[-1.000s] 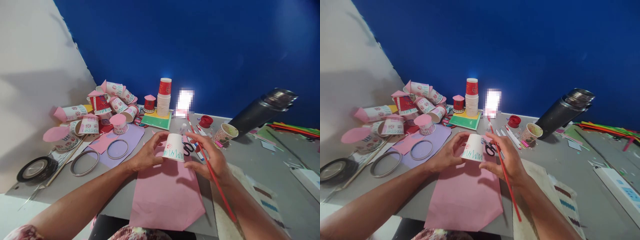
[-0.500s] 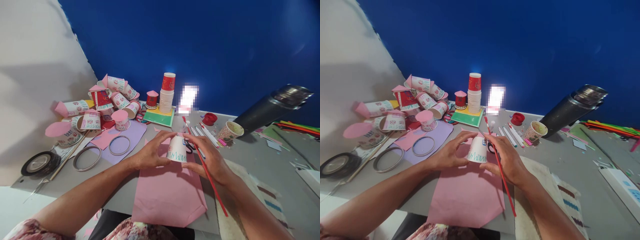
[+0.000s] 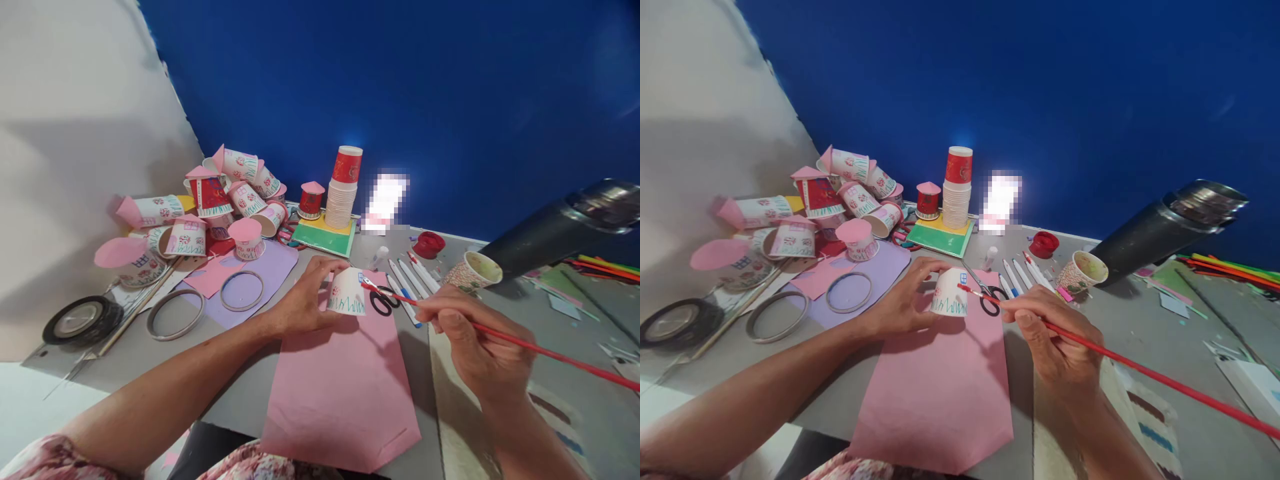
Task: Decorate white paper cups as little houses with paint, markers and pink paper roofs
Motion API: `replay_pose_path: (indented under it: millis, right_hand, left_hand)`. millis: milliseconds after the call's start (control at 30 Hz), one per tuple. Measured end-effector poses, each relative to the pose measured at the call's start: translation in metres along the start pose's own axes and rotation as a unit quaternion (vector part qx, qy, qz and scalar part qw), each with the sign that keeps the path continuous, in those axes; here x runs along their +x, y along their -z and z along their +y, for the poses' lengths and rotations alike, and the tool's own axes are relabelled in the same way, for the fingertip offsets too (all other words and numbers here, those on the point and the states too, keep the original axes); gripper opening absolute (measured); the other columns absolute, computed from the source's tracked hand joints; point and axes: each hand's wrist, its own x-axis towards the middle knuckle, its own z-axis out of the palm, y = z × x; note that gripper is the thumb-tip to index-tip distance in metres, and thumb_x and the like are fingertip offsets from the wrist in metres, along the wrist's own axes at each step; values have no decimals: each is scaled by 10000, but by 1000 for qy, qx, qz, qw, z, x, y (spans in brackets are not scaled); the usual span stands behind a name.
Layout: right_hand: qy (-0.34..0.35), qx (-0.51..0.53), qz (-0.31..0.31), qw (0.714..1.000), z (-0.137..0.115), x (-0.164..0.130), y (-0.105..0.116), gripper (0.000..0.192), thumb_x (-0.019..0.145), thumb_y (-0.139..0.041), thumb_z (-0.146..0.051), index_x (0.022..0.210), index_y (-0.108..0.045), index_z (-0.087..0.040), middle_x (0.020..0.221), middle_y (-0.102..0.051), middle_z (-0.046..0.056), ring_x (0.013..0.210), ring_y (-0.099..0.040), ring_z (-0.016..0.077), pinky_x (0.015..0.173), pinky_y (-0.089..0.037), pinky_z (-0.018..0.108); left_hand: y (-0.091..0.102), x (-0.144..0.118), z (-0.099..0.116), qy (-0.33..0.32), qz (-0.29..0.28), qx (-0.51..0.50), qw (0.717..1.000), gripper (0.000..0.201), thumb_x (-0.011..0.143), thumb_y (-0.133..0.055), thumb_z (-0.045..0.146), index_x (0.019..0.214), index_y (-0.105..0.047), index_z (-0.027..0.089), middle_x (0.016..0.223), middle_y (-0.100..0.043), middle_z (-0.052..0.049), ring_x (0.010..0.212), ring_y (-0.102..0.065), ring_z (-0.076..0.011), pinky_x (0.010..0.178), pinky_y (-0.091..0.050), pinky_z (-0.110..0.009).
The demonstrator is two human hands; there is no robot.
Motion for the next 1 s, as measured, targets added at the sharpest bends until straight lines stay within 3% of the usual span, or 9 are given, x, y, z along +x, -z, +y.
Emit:
replay_pose_path:
  millis: [500,1000]
  right_hand:
    - [-27,-9,-69,997,3,-4,-6,161,1004,-609,-180,912,-728,-238,769,-706,-5,716,-635,153,663,-482,304]
    - [-60,-7,-84,995,3,-6,-6,150,1017,-617,-229,932,-739,-254,808,-724,-13,747,-665,142,682,-505,275]
  left_hand:
    - [-4,-1,1,-11,-15,8,1000,784,700,-919,284,1383,-535,324,1386,-496,-80,1361,-480,-302,1095,-534,-487]
    - [-7,-1,-2,-22,-17,14,1000,795,672,-941,334,1361,-544,331,1364,-516,-79,1337,-511,-310,1086,-528,-519]
